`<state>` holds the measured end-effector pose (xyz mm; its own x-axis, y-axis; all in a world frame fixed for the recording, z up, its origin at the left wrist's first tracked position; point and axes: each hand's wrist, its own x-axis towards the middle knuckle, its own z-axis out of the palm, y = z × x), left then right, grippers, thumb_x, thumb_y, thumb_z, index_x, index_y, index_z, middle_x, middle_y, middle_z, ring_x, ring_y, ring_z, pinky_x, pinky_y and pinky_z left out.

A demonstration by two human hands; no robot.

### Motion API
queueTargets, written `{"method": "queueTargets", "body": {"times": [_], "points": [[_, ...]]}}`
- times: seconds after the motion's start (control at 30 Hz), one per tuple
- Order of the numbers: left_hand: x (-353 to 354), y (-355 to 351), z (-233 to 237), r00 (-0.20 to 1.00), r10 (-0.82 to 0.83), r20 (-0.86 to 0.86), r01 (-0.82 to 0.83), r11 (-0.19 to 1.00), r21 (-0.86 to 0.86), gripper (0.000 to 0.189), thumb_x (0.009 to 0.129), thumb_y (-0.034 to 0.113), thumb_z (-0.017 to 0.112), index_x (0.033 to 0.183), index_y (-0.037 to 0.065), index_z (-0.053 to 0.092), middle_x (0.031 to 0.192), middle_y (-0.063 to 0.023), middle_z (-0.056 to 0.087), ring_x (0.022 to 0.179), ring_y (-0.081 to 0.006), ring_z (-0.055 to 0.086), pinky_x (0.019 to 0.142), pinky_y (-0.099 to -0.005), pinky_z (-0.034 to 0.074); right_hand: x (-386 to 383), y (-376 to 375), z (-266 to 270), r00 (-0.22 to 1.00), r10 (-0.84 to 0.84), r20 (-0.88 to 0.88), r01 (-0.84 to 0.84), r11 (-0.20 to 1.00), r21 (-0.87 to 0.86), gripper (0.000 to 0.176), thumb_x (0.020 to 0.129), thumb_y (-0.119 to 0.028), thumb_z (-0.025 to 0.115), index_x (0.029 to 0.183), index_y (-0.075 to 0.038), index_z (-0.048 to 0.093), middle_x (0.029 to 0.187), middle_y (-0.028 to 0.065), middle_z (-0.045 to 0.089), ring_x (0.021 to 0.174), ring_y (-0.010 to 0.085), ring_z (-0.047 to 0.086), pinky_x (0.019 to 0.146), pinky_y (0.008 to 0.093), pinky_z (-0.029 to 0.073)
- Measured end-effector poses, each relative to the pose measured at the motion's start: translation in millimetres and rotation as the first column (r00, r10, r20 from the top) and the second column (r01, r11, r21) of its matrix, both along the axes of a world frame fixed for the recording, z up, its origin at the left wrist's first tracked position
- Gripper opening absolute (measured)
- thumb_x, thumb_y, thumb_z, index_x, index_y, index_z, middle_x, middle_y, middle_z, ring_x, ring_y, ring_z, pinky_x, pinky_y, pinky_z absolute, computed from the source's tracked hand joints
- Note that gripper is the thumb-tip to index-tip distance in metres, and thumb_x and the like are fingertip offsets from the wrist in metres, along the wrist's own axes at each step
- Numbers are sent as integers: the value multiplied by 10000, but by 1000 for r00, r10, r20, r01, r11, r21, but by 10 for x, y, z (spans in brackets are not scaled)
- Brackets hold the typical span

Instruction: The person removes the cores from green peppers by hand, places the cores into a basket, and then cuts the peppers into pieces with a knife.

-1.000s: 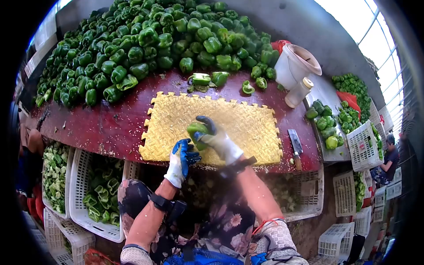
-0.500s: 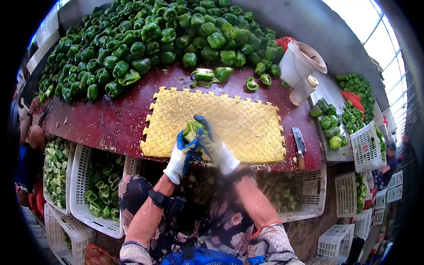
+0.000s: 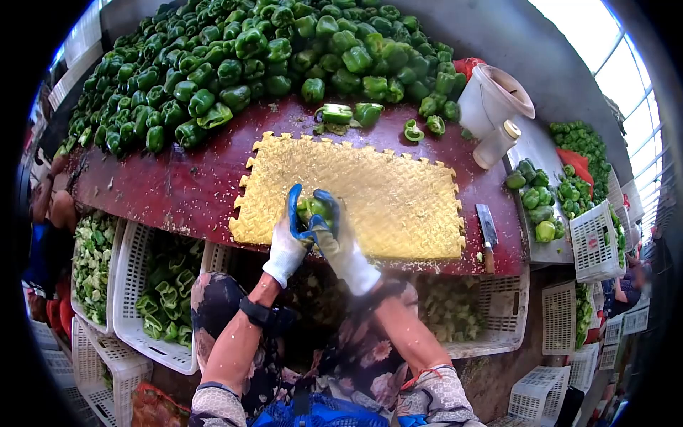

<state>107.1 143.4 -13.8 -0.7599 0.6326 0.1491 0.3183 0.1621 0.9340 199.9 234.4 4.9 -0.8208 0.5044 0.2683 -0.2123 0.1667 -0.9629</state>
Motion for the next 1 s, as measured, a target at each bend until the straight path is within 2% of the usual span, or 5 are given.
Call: {"method": "queueTargets", "body": {"times": [0.13, 0.4, 0.53, 0.8, 1.0], "points": [[-71, 77, -272, 939, 99, -328, -49, 986, 158, 605, 830, 274, 726, 1355, 95, 484, 991, -141, 690, 918, -290, 680, 801, -355, 533, -8, -17, -68, 998, -68, 17, 65, 993, 102, 434, 957, -78, 488, 1374, 1, 396, 1183, 123, 560, 1068, 185, 531, 953, 286, 428], [-196, 78, -348, 957, -235, 171, 216, 969, 121, 540, 800, 240, 771, 1261, 61, 554, 1110, -108, 664, 991, -171, 633, 875, -294, 502, 2, 147, -93, 989, 14, 149, -1, 996, -84, 465, 950, -251, 606, 1314, -7, 449, 1152, 111, 583, 1079, 174, 551, 948, 305, 452], [-175, 43, -155, 984, -165, 67, 175, 968, -180, 637, 798, 220, 772, 1354, 87, 490, 1211, -134, 638, 1071, -215, 633, 915, -328, 501, -3, 158, -67, 994, 63, 90, -46, 981, -187, 469, 936, -259, 627, 1296, -9, 461, 1147, 108, 587, 1075, 168, 552, 941, 309, 457], [-29, 27, -108, 995, -101, 2, 101, 994, -29, 683, 851, 220, 694, 1449, 118, 382, 1248, -152, 620, 1120, -256, 623, 945, -342, 488, 17, -14, -62, 991, -113, 77, 89, 961, 262, 380, 948, -153, 587, 1272, 7, 468, 1121, 100, 588, 1028, 155, 568, 900, 299, 474], [-50, 73, -190, 989, -74, 126, 66, 996, 67, 583, 835, 113, 706, 1373, 84, 483, 1209, -79, 635, 1073, -145, 593, 947, -296, 472, -80, 65, -139, 995, -69, 75, 73, 995, -61, 373, 958, -194, 598, 1260, -11, 478, 1074, 64, 591, 970, 130, 556, 866, 284, 474]]}}
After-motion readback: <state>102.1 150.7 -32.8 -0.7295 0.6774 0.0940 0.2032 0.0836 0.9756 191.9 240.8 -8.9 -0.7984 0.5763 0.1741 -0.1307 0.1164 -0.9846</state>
